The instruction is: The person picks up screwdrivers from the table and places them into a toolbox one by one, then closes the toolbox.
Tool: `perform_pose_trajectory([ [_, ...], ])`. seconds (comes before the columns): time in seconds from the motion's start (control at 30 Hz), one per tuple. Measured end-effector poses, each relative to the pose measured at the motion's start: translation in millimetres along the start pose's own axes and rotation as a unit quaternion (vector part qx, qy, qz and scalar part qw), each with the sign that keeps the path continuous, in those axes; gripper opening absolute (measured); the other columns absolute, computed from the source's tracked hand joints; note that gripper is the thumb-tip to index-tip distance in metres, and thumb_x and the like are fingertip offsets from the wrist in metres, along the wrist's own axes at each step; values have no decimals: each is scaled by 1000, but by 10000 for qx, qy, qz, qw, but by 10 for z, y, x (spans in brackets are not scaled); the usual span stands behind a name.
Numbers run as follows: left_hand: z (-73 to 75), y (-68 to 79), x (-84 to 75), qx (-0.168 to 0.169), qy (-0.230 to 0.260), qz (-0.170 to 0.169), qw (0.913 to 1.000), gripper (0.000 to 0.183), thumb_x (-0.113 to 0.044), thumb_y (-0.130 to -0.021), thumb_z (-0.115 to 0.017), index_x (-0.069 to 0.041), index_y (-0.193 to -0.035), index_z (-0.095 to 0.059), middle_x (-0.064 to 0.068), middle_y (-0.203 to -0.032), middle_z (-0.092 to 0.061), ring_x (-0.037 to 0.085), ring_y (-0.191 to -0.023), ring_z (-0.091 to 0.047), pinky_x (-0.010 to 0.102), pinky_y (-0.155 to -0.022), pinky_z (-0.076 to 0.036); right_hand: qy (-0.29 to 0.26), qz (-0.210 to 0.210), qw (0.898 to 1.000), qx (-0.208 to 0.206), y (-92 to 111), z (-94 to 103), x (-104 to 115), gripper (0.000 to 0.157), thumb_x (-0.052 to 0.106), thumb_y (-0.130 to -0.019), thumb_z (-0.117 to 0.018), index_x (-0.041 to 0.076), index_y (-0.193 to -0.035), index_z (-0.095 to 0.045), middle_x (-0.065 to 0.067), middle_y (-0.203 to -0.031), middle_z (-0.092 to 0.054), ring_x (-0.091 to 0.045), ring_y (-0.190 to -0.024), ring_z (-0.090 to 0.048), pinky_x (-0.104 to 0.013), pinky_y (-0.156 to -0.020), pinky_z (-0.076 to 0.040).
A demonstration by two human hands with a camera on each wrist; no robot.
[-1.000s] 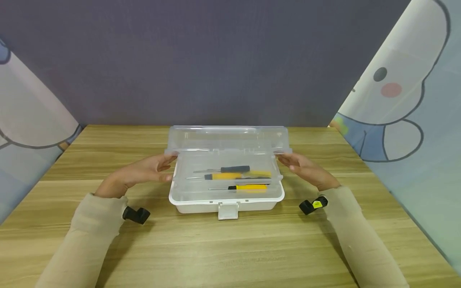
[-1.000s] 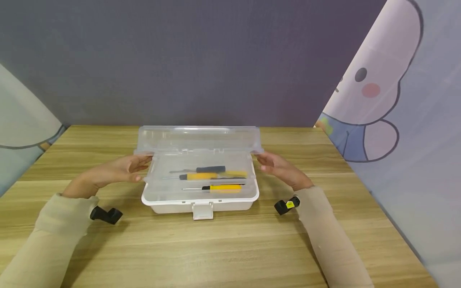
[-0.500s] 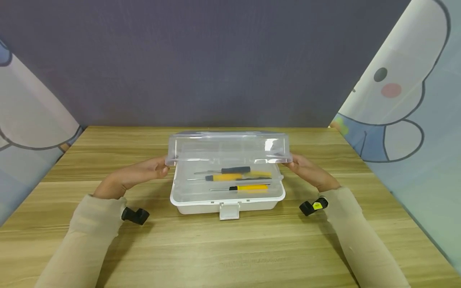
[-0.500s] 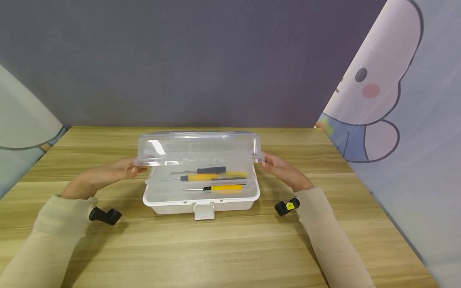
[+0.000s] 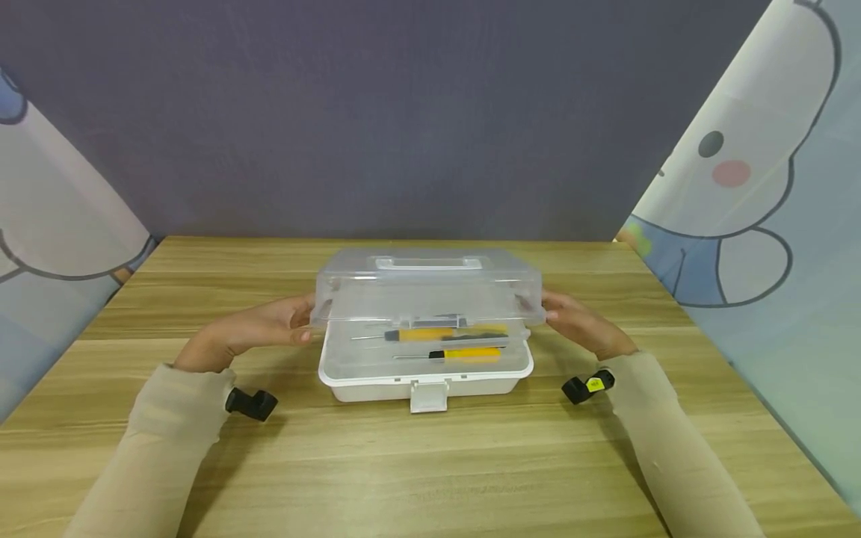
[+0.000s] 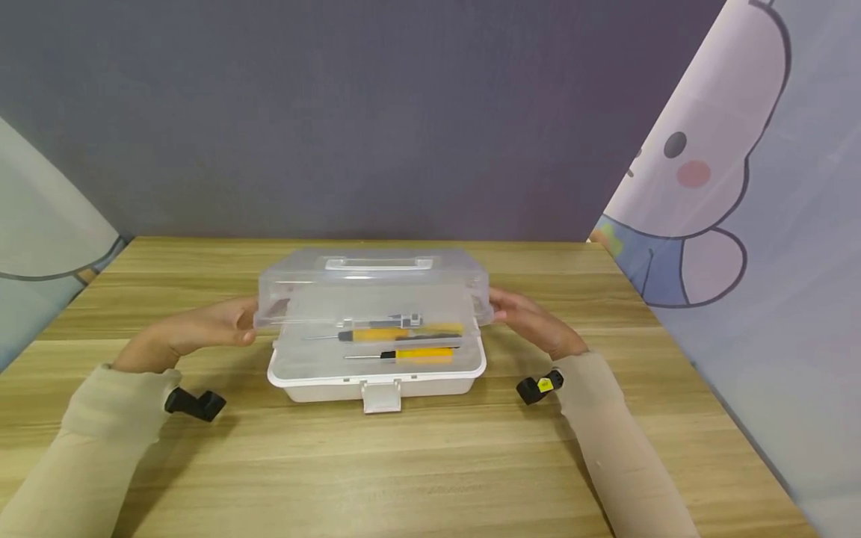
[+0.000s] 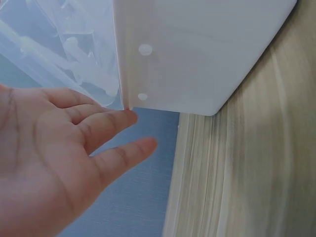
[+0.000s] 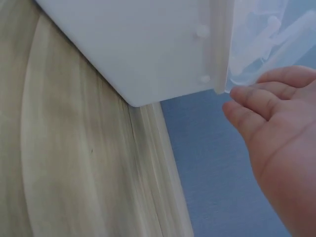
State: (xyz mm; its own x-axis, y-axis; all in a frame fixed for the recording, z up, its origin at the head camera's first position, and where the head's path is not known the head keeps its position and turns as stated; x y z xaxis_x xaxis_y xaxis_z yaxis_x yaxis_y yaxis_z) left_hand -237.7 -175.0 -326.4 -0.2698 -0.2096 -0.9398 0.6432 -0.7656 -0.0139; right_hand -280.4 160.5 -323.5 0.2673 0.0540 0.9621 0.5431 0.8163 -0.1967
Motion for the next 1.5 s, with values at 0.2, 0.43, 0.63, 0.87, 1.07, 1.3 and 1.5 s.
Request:
perform_pose_trajectory([
  [0.2, -12, -9, 29, 70, -104, -94, 9999, 89, -47, -90, -58, -12, -153, -6, 20, -155, -13, 47, -138, -12, 68, -103, -17, 251, -81, 9996, 23, -21, -7, -45, 64, 38, -95, -54, 9, -148, -31, -2, -146, -41, -13, -130, -41, -26, -104, -36],
  [0.43, 21, -30, 53, -97, -335, 62, 9994, 97, -38, -87, -66, -12, -152, 1, 19, -156, -6, 47, -139, -9, 70, -104, -11, 591, -573, 9965, -111, -22, -4, -110, 88, 45, -86, -65, 8, -151, -18, -15, -151, -30, -18, -130, -41, -31, -99, -43],
  [0.63, 18, -27, 44, -193, -383, 99, 9990, 100, -41, -85, -68, -11, -152, -1, 19, -156, -9, 46, -139, -8, 70, -104, -9, 856, -639, 9940, -215, -22, -6, -99, 91, 52, -83, -65, 12, -151, -21, -17, -152, -28, -19, -133, -38, -30, -100, -41],
  [0.87, 37, -21, 45, -420, -497, 170, 9977, 101, -56, -81, -64, -14, -153, -7, 16, -156, -11, 43, -140, -11, 71, -103, -10, 772, -600, 9948, -274, -16, -9, -97, 86, 51, -85, -63, 12, -151, -23, -15, -151, -31, -19, -132, -40, -32, -99, -43],
  [1.07, 58, -12, 51, -534, -567, 207, 9968, 102, -55, -80, -66, -13, -153, -8, 18, -156, -8, 42, -140, -7, 70, -104, -10, 943, -609, 9930, -370, -25, -3, -90, 88, 54, -83, -63, 11, -150, -26, -15, -151, -30, -24, -134, -36, -33, -101, -41],
  [1.3, 80, 24, 76, -679, -703, 380, 9945, 107, -52, -77, -72, -8, -152, -9, 23, -155, -7, 44, -140, -6, 69, -104, -12, 1210, -745, 9886, -496, -20, 7, -111, 90, 60, -79, -64, 17, -150, -28, -7, -156, -19, -33, -140, -17, -61, -106, -23],
  [1.5, 78, 18, 84, -688, -798, 414, 9936, 110, -50, -75, -75, -6, -152, -10, 24, -155, -7, 45, -139, -5, 69, -104, -11, 1350, -868, 9853, -581, -10, 37, -131, 91, 58, -77, -68, 18, -149, -29, -7, -156, -20, -34, -141, -14, -68, -105, -16],
])
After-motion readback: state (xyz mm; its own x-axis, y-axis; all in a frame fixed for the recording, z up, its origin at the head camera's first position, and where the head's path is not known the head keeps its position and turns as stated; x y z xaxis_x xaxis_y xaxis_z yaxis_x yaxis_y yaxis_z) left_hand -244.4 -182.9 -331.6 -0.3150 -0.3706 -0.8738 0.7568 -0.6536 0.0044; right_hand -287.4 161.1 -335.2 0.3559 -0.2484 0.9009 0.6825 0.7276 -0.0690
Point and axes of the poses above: each hand's wrist, its own y-axis away from the middle knuckle, its own z-axis out of the back of the hand, x = y × z, the point moved 9 cm from there along -y, towards the middle knuckle
